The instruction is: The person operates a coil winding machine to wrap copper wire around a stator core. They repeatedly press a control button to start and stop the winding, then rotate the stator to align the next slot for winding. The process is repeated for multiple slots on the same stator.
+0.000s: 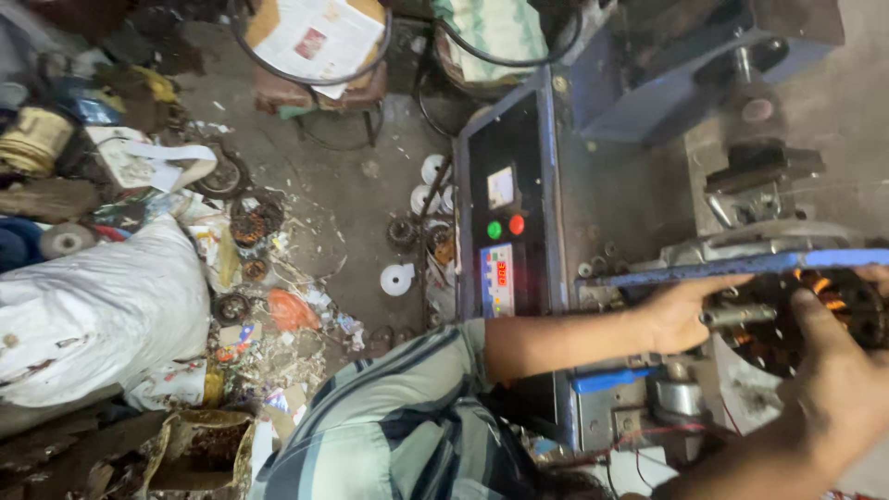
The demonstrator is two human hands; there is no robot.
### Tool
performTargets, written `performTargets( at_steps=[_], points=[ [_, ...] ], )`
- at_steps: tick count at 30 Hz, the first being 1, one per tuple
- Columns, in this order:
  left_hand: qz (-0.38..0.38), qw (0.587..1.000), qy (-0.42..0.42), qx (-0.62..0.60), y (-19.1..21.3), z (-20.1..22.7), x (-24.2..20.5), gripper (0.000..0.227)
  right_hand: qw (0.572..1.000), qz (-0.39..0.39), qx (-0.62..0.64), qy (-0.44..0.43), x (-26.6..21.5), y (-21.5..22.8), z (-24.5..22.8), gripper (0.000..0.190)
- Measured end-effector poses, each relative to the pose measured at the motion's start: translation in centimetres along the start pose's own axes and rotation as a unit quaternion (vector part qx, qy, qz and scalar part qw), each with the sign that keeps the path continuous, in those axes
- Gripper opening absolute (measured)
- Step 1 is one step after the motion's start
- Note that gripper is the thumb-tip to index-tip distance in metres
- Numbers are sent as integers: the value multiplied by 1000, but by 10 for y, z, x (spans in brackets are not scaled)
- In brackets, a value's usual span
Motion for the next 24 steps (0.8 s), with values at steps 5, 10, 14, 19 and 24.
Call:
performTargets(
  at_steps=[5, 10, 14, 19, 24],
  points=[
    [10, 999, -29, 12, 3, 11, 3, 24, 997, -38, -13, 61, 5, -7, -7, 40],
    [4, 1000, -23, 4, 0, 3, 2, 26, 994, -65, -22, 86, 2, 4, 5, 37],
    [13, 1000, 4, -3, -8, 0, -2, 24, 989, -19, 38, -140, 8, 24, 37, 26],
    [13, 999, 4, 39, -25, 11, -1, 32, 994, -13, 54, -99, 6, 17, 29, 28],
    [22, 999, -22, 33, -24, 8, -2, 30, 999, -11, 31, -29, 3, 1, 8, 38]
  ],
)
Point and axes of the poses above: each hand's wrist, its own x-axis towards the middle knuckle, its own y-axis out of the back of the hand, z = x × y, the point moved 5 cm from there along x, towards the middle knuckle, and after that the axes turned 15 degrees about -z, right-handed, at the moved point
